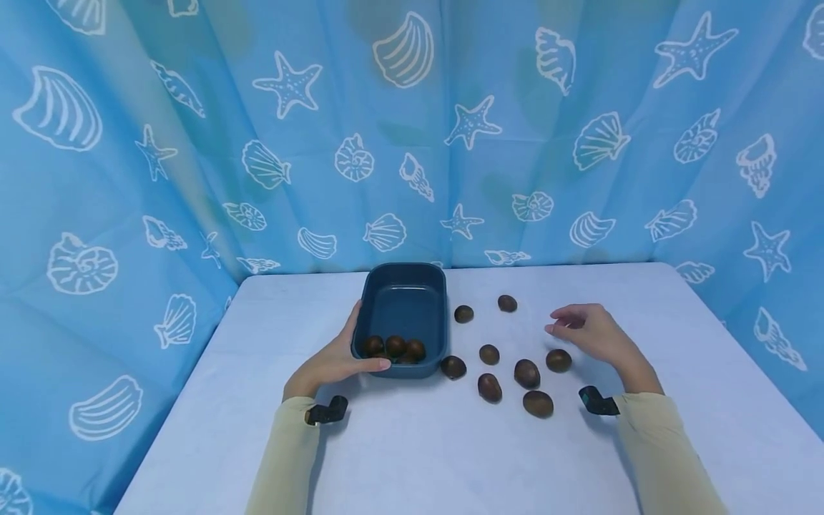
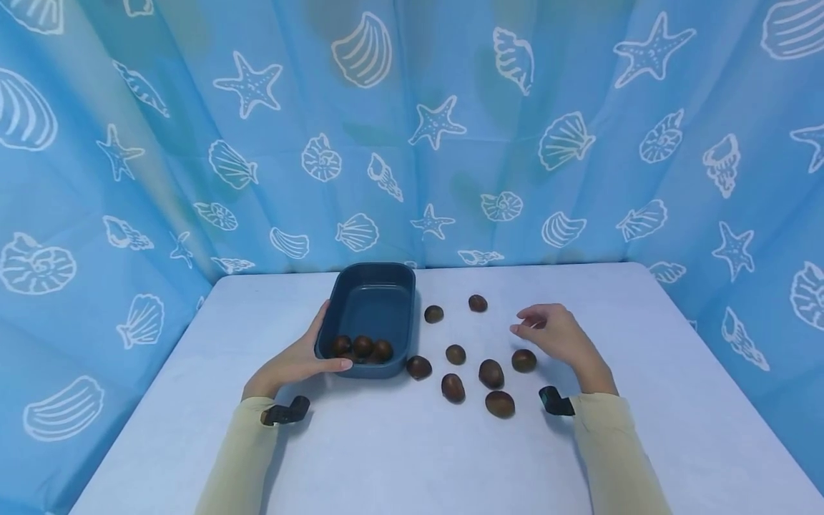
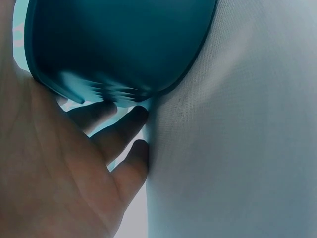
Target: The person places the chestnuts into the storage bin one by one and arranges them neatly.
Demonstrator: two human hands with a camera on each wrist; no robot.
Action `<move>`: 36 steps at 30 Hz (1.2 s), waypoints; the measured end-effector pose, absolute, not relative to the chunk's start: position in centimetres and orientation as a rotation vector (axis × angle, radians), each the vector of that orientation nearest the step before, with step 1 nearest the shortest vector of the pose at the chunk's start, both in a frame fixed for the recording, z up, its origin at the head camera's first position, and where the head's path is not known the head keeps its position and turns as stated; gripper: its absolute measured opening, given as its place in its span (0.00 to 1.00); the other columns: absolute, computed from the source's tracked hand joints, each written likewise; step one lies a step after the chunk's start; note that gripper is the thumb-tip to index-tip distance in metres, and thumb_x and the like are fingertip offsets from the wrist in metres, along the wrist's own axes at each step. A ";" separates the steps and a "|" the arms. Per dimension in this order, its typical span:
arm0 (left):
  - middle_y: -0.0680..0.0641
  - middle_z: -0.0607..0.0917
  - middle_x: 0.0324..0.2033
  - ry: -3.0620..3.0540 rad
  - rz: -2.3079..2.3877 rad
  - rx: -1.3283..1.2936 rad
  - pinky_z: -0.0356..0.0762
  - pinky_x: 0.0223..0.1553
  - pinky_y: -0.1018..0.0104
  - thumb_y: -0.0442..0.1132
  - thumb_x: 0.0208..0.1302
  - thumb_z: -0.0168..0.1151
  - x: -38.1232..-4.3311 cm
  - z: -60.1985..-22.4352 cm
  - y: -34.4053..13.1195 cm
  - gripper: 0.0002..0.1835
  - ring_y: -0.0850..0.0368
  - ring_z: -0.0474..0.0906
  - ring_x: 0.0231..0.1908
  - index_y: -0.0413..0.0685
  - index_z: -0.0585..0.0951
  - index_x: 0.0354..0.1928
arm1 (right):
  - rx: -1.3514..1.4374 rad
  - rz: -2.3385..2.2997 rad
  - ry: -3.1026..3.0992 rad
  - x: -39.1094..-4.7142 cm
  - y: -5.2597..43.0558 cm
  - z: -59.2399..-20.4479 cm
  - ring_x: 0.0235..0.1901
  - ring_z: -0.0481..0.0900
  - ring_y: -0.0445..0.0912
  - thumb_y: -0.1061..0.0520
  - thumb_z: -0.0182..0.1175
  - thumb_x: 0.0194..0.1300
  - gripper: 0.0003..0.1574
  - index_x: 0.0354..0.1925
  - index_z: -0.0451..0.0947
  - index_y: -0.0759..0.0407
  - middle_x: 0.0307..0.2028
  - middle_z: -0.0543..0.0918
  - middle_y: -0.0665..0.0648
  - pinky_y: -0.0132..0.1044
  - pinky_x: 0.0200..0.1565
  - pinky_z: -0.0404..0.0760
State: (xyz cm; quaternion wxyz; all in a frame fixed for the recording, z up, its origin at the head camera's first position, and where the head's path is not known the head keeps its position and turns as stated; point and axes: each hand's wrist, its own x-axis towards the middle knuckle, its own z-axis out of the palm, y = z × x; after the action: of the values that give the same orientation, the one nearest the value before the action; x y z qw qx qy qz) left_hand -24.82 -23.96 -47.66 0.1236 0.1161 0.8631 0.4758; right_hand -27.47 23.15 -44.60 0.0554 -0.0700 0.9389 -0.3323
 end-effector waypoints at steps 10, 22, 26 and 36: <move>0.57 0.38 0.84 2.514 1.376 0.308 0.49 0.78 0.30 0.57 0.56 0.76 -24.6 -47.3 -24.0 0.69 0.46 0.43 0.83 0.77 0.29 0.81 | -0.286 -0.906 2.743 -27.2 24.4 -44.8 0.56 0.80 0.64 0.43 0.64 0.72 0.32 0.60 0.80 0.66 0.54 0.85 0.67 0.63 0.56 0.82; 0.57 0.37 0.84 2.505 1.389 0.304 0.49 0.78 0.30 0.57 0.56 0.76 -24.6 -47.4 -24.1 0.69 0.46 0.41 0.83 0.78 0.29 0.81 | -0.313 -0.869 2.622 -27.2 24.8 -44.9 0.47 0.80 0.53 0.45 0.76 0.59 0.35 0.56 0.81 0.65 0.46 0.86 0.60 0.52 0.50 0.83; 0.56 0.36 0.84 2.517 1.358 0.285 0.49 0.78 0.30 0.59 0.55 0.76 -24.6 -47.5 -24.0 0.69 0.44 0.41 0.84 0.78 0.29 0.81 | -0.297 -0.877 2.589 -26.9 24.6 -44.8 0.46 0.79 0.52 0.49 0.78 0.55 0.34 0.55 0.81 0.65 0.46 0.84 0.59 0.51 0.49 0.83; 0.57 0.36 0.84 2.530 1.353 0.283 0.50 0.77 0.29 0.59 0.55 0.76 -24.4 -47.3 -24.1 0.69 0.44 0.42 0.83 0.80 0.29 0.80 | -0.329 -0.885 2.615 -27.1 24.2 -44.6 0.44 0.78 0.52 0.56 0.77 0.55 0.27 0.51 0.83 0.66 0.43 0.84 0.60 0.46 0.45 0.81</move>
State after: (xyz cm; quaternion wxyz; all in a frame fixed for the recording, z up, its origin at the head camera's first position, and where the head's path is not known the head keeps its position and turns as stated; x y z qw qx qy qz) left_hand -24.42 -24.09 -47.29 0.1292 0.0974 0.8702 0.4654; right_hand -27.14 24.17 -44.61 0.1797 -0.1163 0.9253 -0.3130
